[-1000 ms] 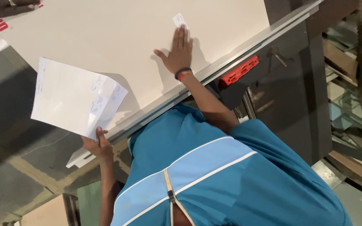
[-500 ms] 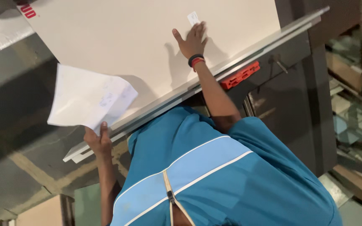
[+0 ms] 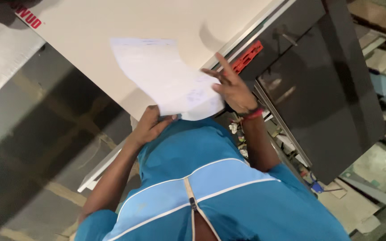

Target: The person positions large white panels on a table saw, consults a paper with handwritten notes, and cuts the panels using the saw. They repeat this process for multiple panels, aligning each one before cutting and removing the cut pieces afterward.

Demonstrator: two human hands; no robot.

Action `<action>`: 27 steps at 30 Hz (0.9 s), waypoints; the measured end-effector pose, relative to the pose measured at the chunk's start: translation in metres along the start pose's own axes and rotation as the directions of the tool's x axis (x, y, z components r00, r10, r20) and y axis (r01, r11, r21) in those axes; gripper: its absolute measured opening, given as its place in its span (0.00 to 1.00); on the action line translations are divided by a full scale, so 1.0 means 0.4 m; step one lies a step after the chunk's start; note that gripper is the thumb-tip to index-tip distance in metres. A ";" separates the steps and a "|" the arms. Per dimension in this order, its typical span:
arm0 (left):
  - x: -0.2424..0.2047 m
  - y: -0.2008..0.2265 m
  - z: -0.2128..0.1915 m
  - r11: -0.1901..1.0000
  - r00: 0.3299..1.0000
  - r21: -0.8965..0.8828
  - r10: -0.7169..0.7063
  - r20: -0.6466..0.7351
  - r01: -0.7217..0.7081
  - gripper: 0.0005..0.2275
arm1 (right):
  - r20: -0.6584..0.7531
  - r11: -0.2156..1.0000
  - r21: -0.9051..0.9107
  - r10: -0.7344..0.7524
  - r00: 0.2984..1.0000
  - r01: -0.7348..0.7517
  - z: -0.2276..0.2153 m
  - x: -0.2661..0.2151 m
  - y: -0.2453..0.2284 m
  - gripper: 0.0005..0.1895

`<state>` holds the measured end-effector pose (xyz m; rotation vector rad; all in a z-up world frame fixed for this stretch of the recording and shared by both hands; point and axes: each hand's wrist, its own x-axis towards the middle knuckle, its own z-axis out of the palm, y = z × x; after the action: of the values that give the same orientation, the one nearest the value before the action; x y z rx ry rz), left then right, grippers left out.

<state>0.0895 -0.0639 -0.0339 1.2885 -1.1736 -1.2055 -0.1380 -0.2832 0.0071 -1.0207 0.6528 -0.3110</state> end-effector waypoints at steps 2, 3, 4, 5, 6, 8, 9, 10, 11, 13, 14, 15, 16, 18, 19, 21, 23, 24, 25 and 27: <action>0.056 -0.020 -0.012 0.992 0.992 0.096 0.072 0.104 -0.082 0.13 | -0.137 0.983 0.001 -0.184 0.973 0.186 -0.061 -0.063 0.012 0.50; 0.081 -0.037 -0.033 0.973 0.988 0.198 0.093 0.125 -0.117 0.14 | -0.187 0.928 -0.195 -0.352 0.917 0.317 -0.110 -0.098 0.011 0.48; 0.113 -0.063 -0.053 0.942 0.983 0.299 0.111 0.146 -0.151 0.16 | -0.198 0.823 -0.388 -0.514 0.835 0.415 -0.169 -0.135 0.008 0.46; 0.156 -0.097 -0.089 0.859 0.979 0.476 0.126 0.159 -0.188 0.20 | -0.300 0.751 -0.584 -0.551 0.778 0.307 -0.232 -0.179 0.006 0.43; 0.198 -0.129 -0.132 0.741 0.974 0.634 0.135 0.179 -0.220 0.24 | -0.386 0.659 -0.736 -0.598 0.702 0.157 -0.295 -0.231 0.011 0.40; 0.269 -0.198 -0.183 0.537 0.975 0.817 0.064 0.211 -0.212 0.31 | -0.479 0.427 -0.876 -0.714 0.510 -0.225 -0.431 -0.332 0.027 0.34; 0.316 -0.234 -0.198 0.493 0.967 0.835 0.064 0.247 -0.246 0.33 | -0.602 0.673 -0.739 -0.654 0.457 -0.010 -0.498 -0.363 0.051 0.41; 0.371 -0.266 -0.203 0.450 0.958 0.848 0.069 0.280 -0.280 0.36 | -0.705 0.823 -0.524 -0.564 0.430 0.220 -0.564 -0.376 0.087 0.49; 0.424 -0.292 -0.204 0.406 0.947 0.858 0.073 0.313 -0.314 0.38 | -0.780 0.861 -0.256 -0.452 0.432 0.439 -0.627 -0.381 0.131 0.58; 0.526 -0.336 -0.175 0.457 0.941 0.828 0.068 0.330 -0.323 0.39 | -0.909 0.947 -0.139 -0.238 0.341 0.290 -0.743 -0.370 0.218 0.63; 0.580 -0.349 -0.158 0.481 0.939 0.814 0.066 0.337 -0.326 0.40 | -0.904 0.930 -0.187 -0.289 0.315 0.316 -0.787 -0.356 0.265 0.62; 0.628 -0.356 -0.147 0.477 0.932 0.808 0.073 0.355 -0.346 0.41 | -0.896 0.911 -0.235 -0.339 0.288 0.340 -0.822 -0.339 0.310 0.60; 0.672 -0.361 -0.133 0.473 0.927 0.804 0.080 0.368 -0.360 0.41 | -0.895 0.914 -0.325 -0.380 0.235 0.242 -0.856 -0.319 0.344 0.57; 0.758 -0.371 -0.108 0.467 0.919 0.799 0.090 0.383 -0.379 0.43 | -0.873 0.884 -0.467 -0.465 0.147 0.023 -0.904 -0.285 0.388 0.51; 0.802 -0.378 -0.095 0.464 0.918 0.799 0.092 0.387 -0.383 0.43 | -0.867 0.860 -0.498 -0.493 0.076 -0.106 -0.922 -0.270 0.406 0.49; 0.883 -0.399 -0.066 0.281 0.897 0.854 0.194 0.396 -0.438 0.43 | -0.834 0.787 -0.494 -0.549 -0.054 -0.370 -0.940 -0.245 0.457 0.46; 0.961 -0.418 -0.041 -0.109 0.802 0.887 0.389 0.454 -0.449 0.42 | -0.769 0.698 -0.523 -0.634 -0.082 -0.490 -0.929 -0.234 0.504 0.40; 0.999 -0.424 -0.029 -0.044 0.786 0.863 0.391 0.479 -0.503 0.40 | -0.728 0.648 -0.534 -0.679 -0.094 -0.543 -0.933 -0.223 0.519 0.38; 1.034 -0.428 -0.018 0.021 0.770 0.832 0.394 0.502 -0.554 0.38 | -0.735 0.663 -0.517 -0.668 -0.117 -0.541 -0.935 -0.219 0.529 0.38; 1.121 -0.435 -0.001 0.165 0.757 0.771 0.393 0.521 -0.616 0.34 | -0.738 0.689 -0.496 -0.655 -0.162 -0.528 -0.932 -0.209 0.548 0.38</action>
<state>0.1128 -0.5016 -0.2316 1.2934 -2.4291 0.0052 -0.4513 -0.3849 -0.2855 -1.4866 2.5295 -1.1648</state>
